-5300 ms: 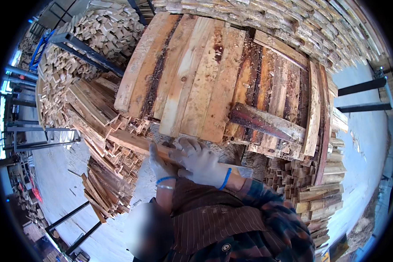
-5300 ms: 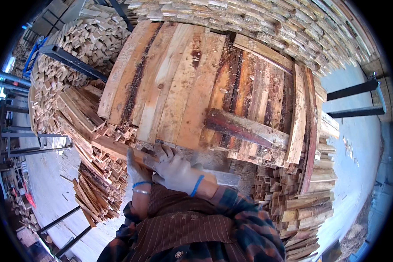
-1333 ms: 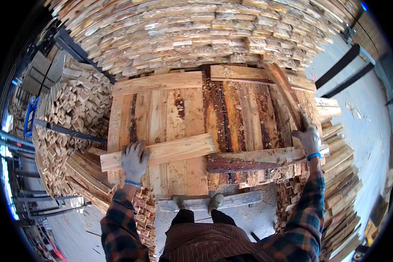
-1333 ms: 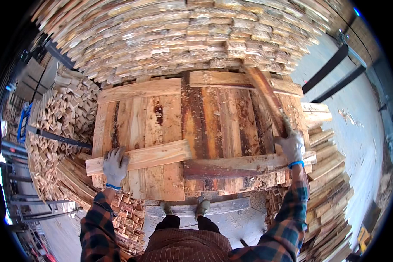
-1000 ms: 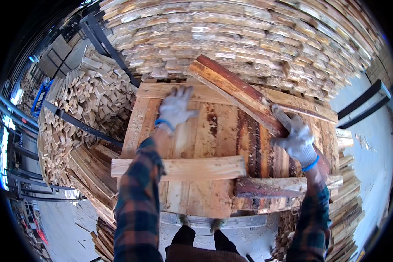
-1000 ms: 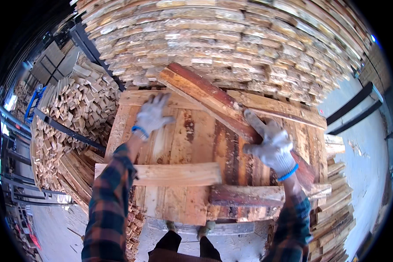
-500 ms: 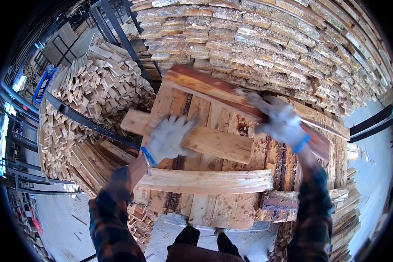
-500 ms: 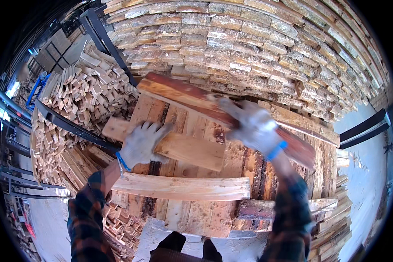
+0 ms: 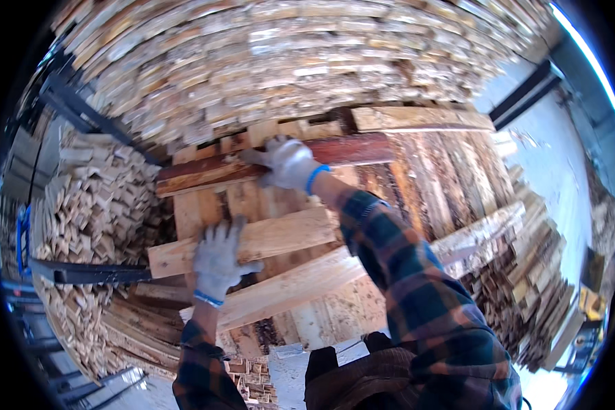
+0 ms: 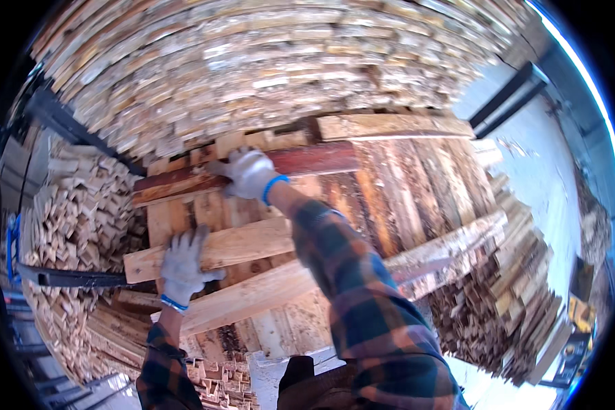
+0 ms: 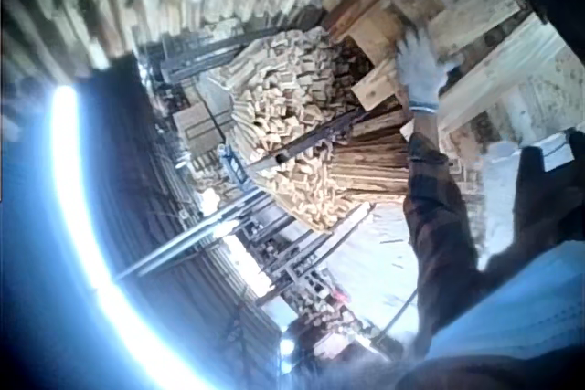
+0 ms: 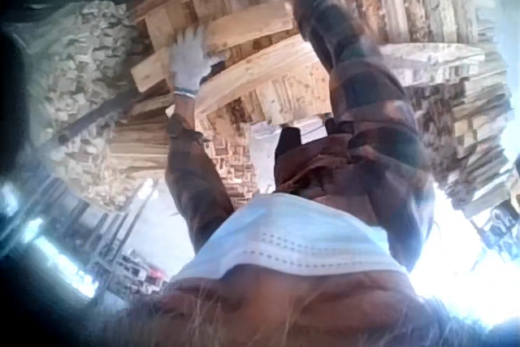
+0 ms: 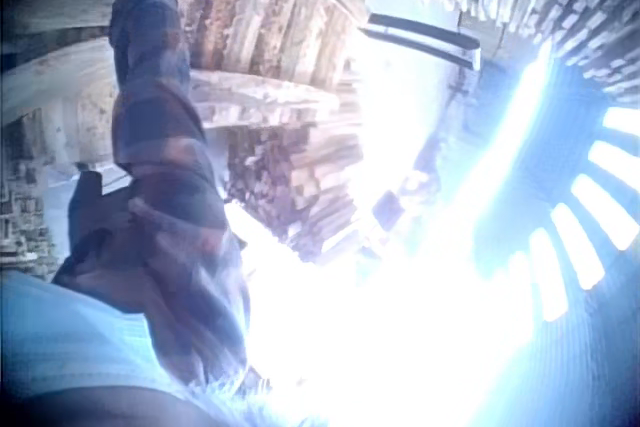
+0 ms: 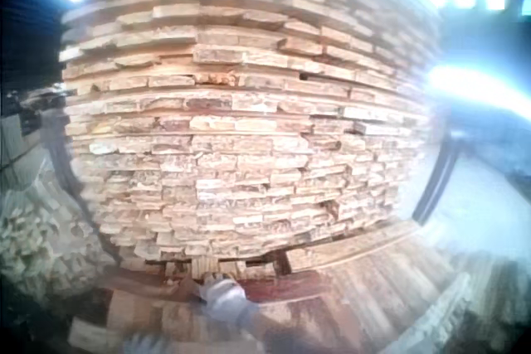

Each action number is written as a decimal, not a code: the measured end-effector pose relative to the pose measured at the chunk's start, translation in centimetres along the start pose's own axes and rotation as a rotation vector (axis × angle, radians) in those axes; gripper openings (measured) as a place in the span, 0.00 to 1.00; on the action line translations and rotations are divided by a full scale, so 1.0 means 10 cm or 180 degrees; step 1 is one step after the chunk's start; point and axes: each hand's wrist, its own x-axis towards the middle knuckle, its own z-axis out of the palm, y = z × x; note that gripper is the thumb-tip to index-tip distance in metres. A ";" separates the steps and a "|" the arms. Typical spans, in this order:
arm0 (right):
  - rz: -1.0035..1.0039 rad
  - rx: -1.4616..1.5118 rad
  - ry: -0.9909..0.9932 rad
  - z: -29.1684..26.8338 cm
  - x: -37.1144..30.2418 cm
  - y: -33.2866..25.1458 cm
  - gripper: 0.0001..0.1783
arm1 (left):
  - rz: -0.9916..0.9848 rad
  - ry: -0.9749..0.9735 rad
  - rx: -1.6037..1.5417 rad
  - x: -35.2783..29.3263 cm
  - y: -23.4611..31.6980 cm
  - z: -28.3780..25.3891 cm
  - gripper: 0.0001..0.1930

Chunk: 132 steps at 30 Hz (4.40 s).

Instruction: The person stacks wooden planks in a warehouse environment. They pick up individual planks from a pile and place them onto a growing stack, arranging them carefully to maintain alignment. The person wears gloves and an apron while performing the repetitive stacking task.

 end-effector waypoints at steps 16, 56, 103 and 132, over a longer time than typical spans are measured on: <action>0.0335 0.0120 0.0474 -0.82 -2.39 -0.41 0.46 | -0.1191 0.3195 -0.1573 -0.36 1.18 -0.88 0.39; -0.0581 0.1876 -0.1437 3.00 -0.27 -5.44 0.55 | -0.5163 0.5400 -0.4667 -4.80 -0.78 2.28 0.43; -0.0065 0.4264 -0.2657 1.48 -2.41 -3.67 0.46 | -0.3455 0.4538 -0.6889 -4.66 1.98 0.87 0.32; 0.1976 0.4936 0.1401 -0.64 -3.08 -0.08 0.40 | -0.2162 0.2248 -0.3290 -0.97 -0.01 -0.10 0.16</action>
